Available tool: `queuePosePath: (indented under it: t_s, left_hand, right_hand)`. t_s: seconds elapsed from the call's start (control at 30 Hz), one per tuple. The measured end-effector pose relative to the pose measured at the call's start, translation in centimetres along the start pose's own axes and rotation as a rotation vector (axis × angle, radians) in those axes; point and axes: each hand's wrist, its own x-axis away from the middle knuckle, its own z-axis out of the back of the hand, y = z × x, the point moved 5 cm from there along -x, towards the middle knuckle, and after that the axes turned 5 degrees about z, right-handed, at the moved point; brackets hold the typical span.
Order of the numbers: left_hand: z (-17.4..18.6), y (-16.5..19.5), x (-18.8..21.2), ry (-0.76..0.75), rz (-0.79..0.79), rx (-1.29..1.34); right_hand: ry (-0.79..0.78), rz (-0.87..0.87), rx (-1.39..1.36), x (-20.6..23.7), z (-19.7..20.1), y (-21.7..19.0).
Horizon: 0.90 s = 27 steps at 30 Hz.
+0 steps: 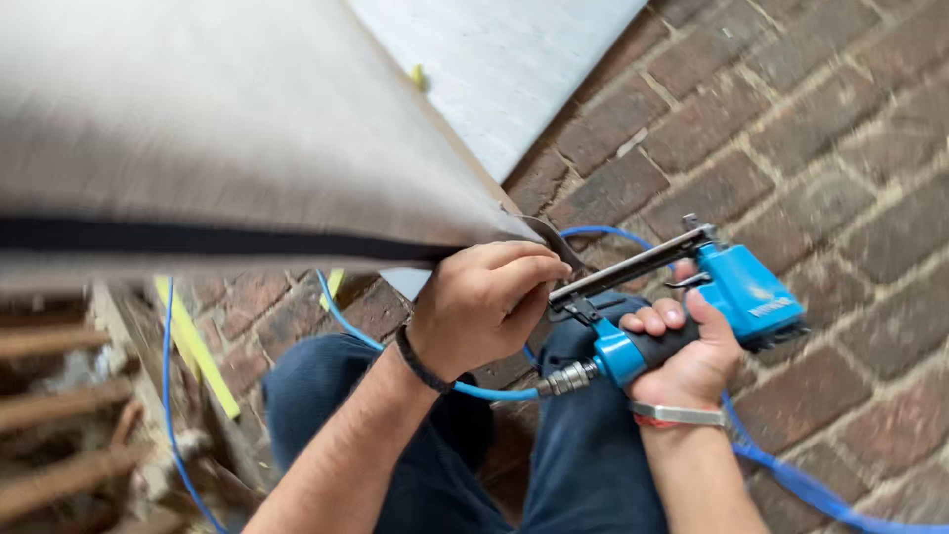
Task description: The person uses a pneumatic nail gun to fasten fabric onto the edge of a wooden furniture frame, then kneels on the floor to pull the fabric taut over the frame edge and staples it in place, working along the frame while holding the fabric with the other hand.
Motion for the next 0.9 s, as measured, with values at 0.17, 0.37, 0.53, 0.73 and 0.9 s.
queuePosePath:
  t_s: [0.17, 0.37, 0.53, 0.73, 0.9]
  left_hand:
    - [-2.5, -0.9, -2.1, -0.107, -0.056, -0.002]
    - [-1.5, 0.3, -2.5, -0.234, 0.264, -0.003]
    - [5.3, 7.3, 1.0, -0.722, 0.254, -0.098]
    - [22.0, 18.8, 2.1, -0.673, 0.460, -0.152]
    - [29.3, 30.9, 2.1, -0.517, 0.767, -0.032]
  right_hand:
    - [0.075, 0.172, -0.020, 7.9, -0.7, -3.5]
    - [0.177, 0.196, 0.075, 17.1, -4.2, -7.8]
    - [0.221, 0.258, 0.107, 24.7, -8.4, -12.6]
    - [0.075, 0.189, 0.181, 34.0, -22.2, -22.2]
    - [-0.122, 0.092, 0.068, 37.0, -32.1, -26.7]
